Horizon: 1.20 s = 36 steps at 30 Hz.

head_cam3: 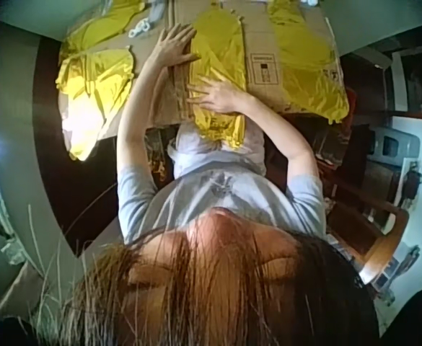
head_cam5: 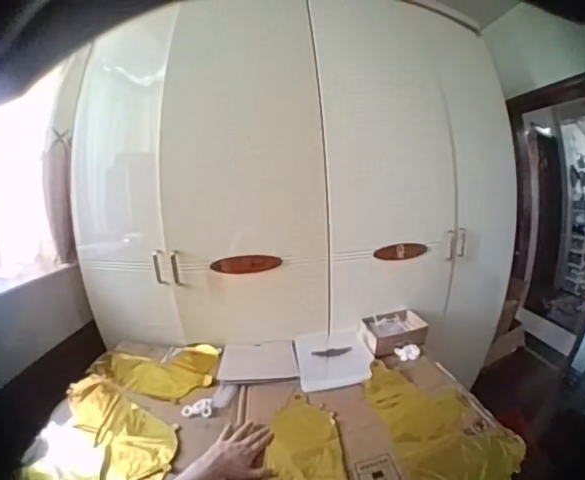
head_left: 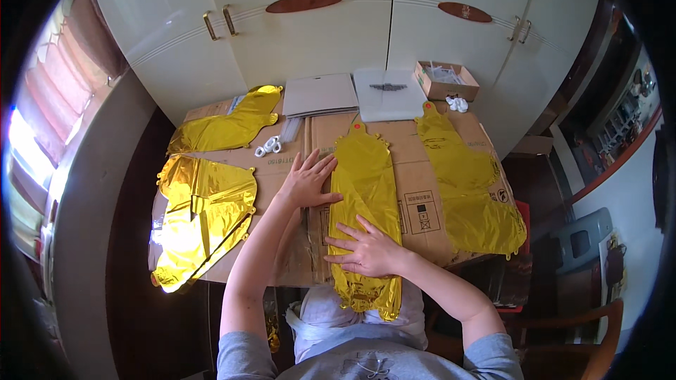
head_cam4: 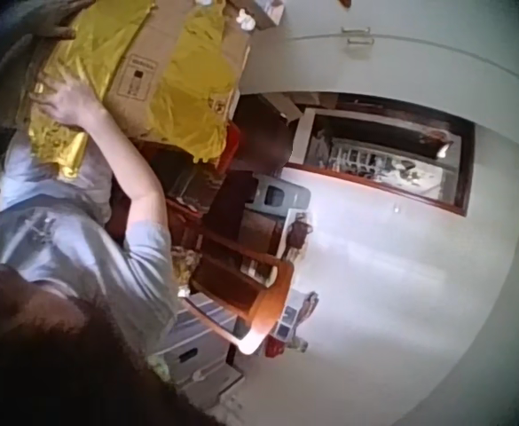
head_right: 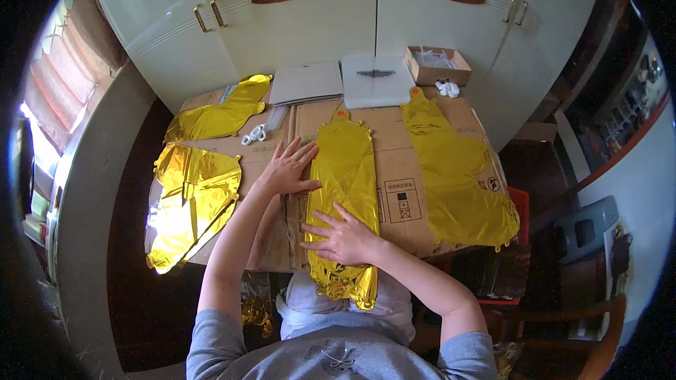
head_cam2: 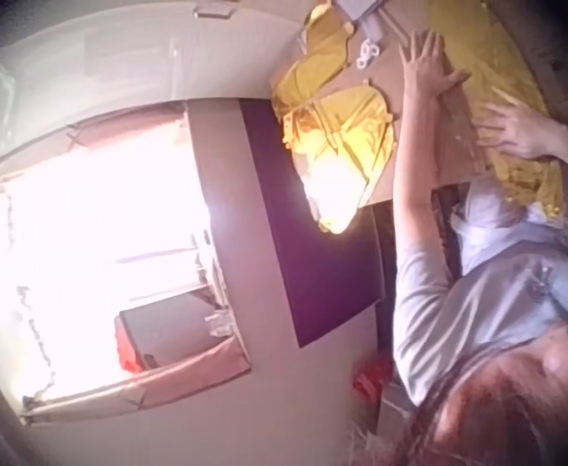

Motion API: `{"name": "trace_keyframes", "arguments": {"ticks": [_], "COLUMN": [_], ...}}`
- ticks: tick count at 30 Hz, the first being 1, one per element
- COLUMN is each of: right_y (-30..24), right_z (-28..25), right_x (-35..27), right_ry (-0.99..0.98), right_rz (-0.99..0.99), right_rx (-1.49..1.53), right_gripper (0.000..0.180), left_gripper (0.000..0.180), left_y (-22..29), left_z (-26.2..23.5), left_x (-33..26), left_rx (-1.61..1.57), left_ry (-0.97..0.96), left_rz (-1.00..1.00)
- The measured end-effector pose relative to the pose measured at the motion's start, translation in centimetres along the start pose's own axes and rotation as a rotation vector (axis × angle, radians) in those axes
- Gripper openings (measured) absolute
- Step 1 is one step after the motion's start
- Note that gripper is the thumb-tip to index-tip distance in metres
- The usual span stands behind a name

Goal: Folding and packaging gold foil balloons into envelopes and boxes.

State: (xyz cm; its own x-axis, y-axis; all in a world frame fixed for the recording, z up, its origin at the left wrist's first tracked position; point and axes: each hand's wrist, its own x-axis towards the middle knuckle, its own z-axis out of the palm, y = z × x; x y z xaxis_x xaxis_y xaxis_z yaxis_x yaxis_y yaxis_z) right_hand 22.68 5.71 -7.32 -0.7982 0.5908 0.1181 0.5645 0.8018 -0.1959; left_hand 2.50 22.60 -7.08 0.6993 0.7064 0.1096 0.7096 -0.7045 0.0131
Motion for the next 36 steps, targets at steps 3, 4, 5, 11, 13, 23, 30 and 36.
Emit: {"name": "trace_keyframes", "arguments": {"ticks": [3,4,5,11,13,23,30,36], "right_y": [0.0,0.0,0.2,4.5,5.6,5.5,5.5,5.6], "right_z": [0.1,-0.1,-0.4,-2.6,-1.8,-1.1,-1.2,-1.2], "right_x": [0.0,0.0,-0.1,-1.8,-2.5,-2.6,-2.5,-2.5], "right_ry": [-0.004,-0.002,0.036,0.201,0.18,0.179,0.19,0.198], "right_rz": [0.0,0.001,0.014,0.116,0.121,0.107,0.104,0.106], "right_rx": [-0.001,0.0,0.046,0.007,0.03,0.021,0.036,0.073], "right_gripper": [0.042,0.043,0.044,0.042,0.04,0.036,0.035,0.032], "left_gripper": [0.099,0.098,0.098,0.095,0.094,0.095,0.098,0.101], "left_y": [0.2,0.1,0.0,0.0,0.2,2.8,3.0,2.3], "left_z": [-0.2,0.0,0.4,0.9,0.7,-0.8,-0.6,-0.5], "left_x": [0.5,0.4,0.2,-0.2,0.0,-3.7,-4.1,-3.7], "left_rx": [-0.012,-0.013,-0.015,0.004,0.011,-0.052,-0.042,-0.057], "left_ry": [-0.002,0.015,0.031,0.081,0.109,-0.005,0.038,0.044], "left_rz": [-0.018,-0.019,-0.02,-0.03,-0.022,0.152,0.121,0.1]}}
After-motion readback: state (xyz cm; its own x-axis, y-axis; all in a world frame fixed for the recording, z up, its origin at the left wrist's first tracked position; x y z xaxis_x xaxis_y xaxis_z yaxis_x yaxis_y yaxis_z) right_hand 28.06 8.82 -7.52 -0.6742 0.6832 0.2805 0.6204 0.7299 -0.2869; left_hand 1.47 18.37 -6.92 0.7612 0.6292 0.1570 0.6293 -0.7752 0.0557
